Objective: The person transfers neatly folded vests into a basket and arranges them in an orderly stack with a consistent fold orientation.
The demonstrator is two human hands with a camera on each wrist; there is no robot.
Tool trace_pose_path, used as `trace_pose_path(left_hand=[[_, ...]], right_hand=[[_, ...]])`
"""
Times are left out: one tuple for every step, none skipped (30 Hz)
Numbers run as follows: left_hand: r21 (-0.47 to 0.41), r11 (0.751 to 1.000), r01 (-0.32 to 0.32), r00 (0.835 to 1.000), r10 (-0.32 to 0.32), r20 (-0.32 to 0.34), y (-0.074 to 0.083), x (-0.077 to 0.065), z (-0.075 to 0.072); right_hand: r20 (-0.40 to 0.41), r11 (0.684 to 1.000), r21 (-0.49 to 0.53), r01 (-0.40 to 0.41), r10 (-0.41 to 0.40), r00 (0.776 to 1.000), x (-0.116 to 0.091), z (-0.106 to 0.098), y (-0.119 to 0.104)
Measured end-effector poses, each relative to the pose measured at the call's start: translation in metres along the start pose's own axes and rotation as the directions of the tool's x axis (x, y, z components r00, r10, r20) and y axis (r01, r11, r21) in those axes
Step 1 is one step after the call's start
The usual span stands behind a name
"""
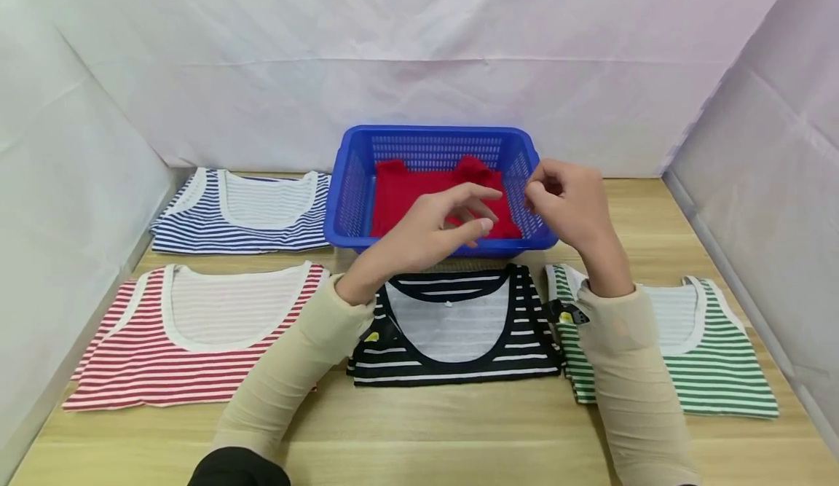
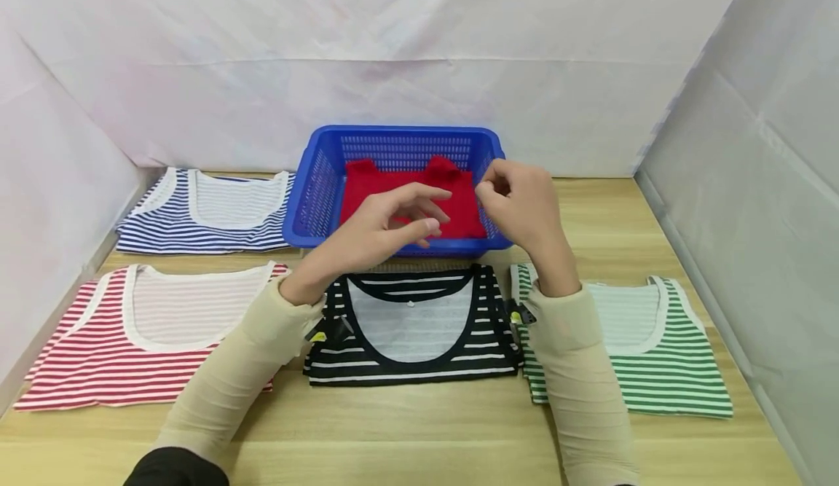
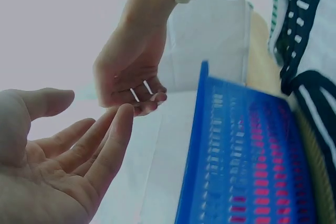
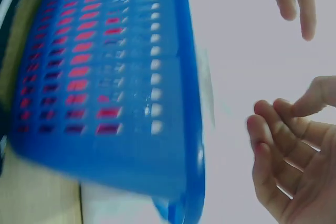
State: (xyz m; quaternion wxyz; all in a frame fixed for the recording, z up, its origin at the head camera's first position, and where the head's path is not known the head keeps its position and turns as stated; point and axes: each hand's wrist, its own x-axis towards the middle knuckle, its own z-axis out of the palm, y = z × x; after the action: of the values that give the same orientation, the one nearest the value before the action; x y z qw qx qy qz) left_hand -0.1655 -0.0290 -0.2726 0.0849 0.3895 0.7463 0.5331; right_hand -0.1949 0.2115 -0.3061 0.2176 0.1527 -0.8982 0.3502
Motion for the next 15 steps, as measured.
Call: trace_pose_path(left_hand=[[0.004,1.0,0.002,1.0,-0.002,0.011,0.0,0.0,0.003],[0.008,1.0,-0.001,1.0,0.001,0.021,-0.002,0.001,0.007],[0.005,1.0,0.002,0.999,-0.002,0.033,-0.005,0.002,0.01],[-0.001,1.0,-0.001,0.999,0.001,0.046,-0.009,0.003,0.014],[-0.005,1.0,-0.003,0.998,0.003,0.06,-0.014,0.004,0.018],[-0.016,1.0,-0.003,0.997,0.004,0.073,-0.019,0.004,0.022],[-0.029,1.0,0.0,0.996,0.003,0.086,-0.024,0.005,0.026],[-0.046,0.999,0.006,0.995,-0.001,0.101,-0.028,0.006,0.03],[-0.064,0.998,0.017,0.993,-0.009,0.116,-0.032,0.006,0.035],[-0.085,0.996,0.03,0.991,-0.019,0.133,-0.034,0.006,0.039],[-0.114,0.992,0.051,0.988,-0.033,0.149,-0.035,0.006,0.045],[-0.152,0.985,0.077,0.985,-0.051,0.166,-0.036,0.006,0.05],[-0.187,0.977,0.105,0.981,-0.071,0.182,-0.037,0.006,0.056],[-0.228,0.964,0.135,0.976,-0.09,0.198,-0.037,0.006,0.062],[-0.263,0.95,0.167,0.971,-0.112,0.212,-0.037,0.006,0.068]], right_hand=[[-0.02,1.0,-0.021,0.002,-0.002,1.0,-0.003,-0.003,0.002],[-0.034,0.999,-0.039,-0.002,0.001,0.999,-0.005,-0.006,0.005],[-0.039,0.998,-0.054,-0.012,0.01,0.999,-0.008,-0.01,0.008],[-0.037,0.998,-0.057,-0.028,0.026,0.999,-0.011,-0.013,0.011],[-0.032,0.997,-0.067,-0.046,0.044,0.999,-0.014,-0.017,0.015],[-0.026,0.995,-0.08,-0.068,0.066,0.997,-0.017,-0.021,0.019],[-0.015,0.992,-0.093,-0.089,0.088,0.996,-0.02,-0.025,0.023],[-0.002,0.987,-0.112,-0.115,0.115,0.993,-0.024,-0.03,0.028],[0.015,0.982,-0.128,-0.14,0.143,0.99,-0.027,-0.035,0.032],[0.032,0.976,-0.146,-0.163,0.169,0.985,-0.03,-0.041,0.037],[0.049,0.967,-0.178,-0.184,0.196,0.979,-0.033,-0.048,0.042],[0.07,0.957,-0.206,-0.202,0.221,0.973,-0.036,-0.056,0.048],[0.095,0.948,-0.232,-0.219,0.246,0.965,-0.039,-0.063,0.053],[0.118,0.938,-0.255,-0.233,0.269,0.956,-0.042,-0.071,0.06],[0.138,0.93,-0.276,-0.244,0.289,0.947,-0.046,-0.079,0.066]])
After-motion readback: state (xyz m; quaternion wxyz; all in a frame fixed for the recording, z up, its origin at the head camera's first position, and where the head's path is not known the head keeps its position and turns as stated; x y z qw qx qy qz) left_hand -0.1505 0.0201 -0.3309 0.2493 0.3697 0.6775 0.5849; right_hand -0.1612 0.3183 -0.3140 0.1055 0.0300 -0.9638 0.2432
